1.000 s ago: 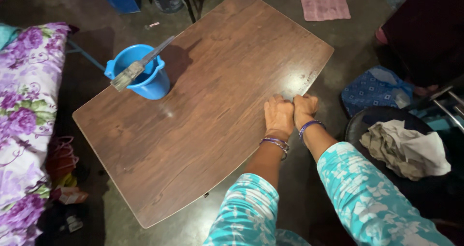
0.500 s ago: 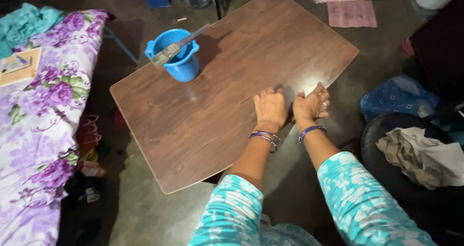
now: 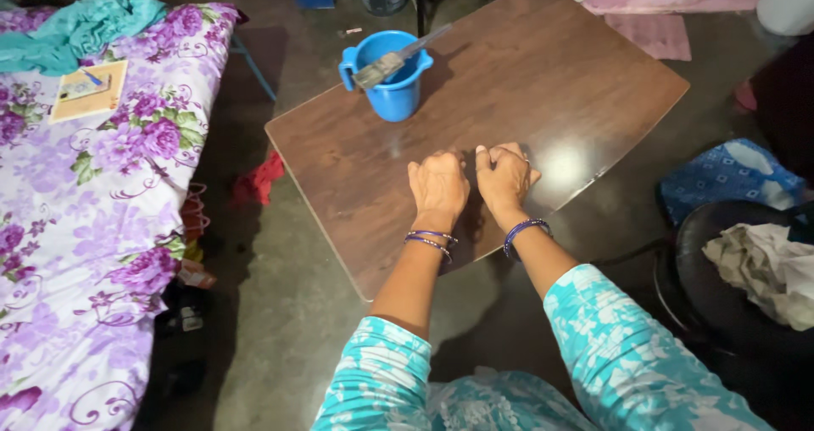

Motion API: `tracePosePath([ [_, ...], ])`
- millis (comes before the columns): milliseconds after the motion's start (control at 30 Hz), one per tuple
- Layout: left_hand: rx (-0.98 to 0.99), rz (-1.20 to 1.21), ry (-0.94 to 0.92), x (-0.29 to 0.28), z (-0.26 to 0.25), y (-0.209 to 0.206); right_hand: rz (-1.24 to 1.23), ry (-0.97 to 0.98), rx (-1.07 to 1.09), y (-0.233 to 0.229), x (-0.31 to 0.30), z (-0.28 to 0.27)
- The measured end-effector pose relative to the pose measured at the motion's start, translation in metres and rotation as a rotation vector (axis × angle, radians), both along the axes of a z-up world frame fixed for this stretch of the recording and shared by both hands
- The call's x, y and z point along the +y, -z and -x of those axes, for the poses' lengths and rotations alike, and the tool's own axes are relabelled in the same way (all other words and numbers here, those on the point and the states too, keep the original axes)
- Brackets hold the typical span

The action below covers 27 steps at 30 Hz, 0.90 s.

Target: The person uses a brush to scrub the surface of a wooden table, repeatedly dipping the brush into a blue plastic jug. They move the jug to different positions on the table to reach different areas and continue scrubbing the tabletop.

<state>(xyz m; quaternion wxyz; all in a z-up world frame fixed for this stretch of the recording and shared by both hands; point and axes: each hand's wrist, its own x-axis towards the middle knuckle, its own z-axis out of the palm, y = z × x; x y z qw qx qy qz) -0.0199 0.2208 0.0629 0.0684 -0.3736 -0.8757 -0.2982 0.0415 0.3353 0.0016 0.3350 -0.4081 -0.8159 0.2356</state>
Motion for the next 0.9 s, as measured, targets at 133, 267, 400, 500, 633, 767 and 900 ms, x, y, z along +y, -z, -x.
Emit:
tracePosePath([
  [133, 0.016, -0.031, 0.044, -0.042, 0.031, -0.015, 0.078, 0.008, 0.023, -0.018, -0.036, 0.023],
  [267, 0.045, -0.049, 0.071, -0.075, 0.059, -0.027, 0.129, 0.064, 0.070, -0.032, -0.067, 0.044],
  [400, 0.091, -0.086, 0.083, -0.088, 0.082, -0.040, 0.217, 0.161, 0.016, -0.044, -0.078, 0.065],
  [500, 0.101, -0.120, 0.109, -0.091, 0.097, -0.046, 0.141, 0.212, 0.157, -0.048, -0.076, 0.079],
  [633, 0.117, -0.135, 0.076, -0.079, 0.115, -0.056, 0.195, 0.209, 0.373, -0.048, -0.055, 0.102],
  [767, 0.099, -0.176, 0.071, -0.067, 0.134, -0.068, 0.363, 0.152, 0.552, -0.047, -0.018, 0.123],
  [900, 0.119, -0.183, 0.074, -0.056, 0.157, -0.082, 0.601, 0.008, 0.733, -0.047, 0.006, 0.141],
])
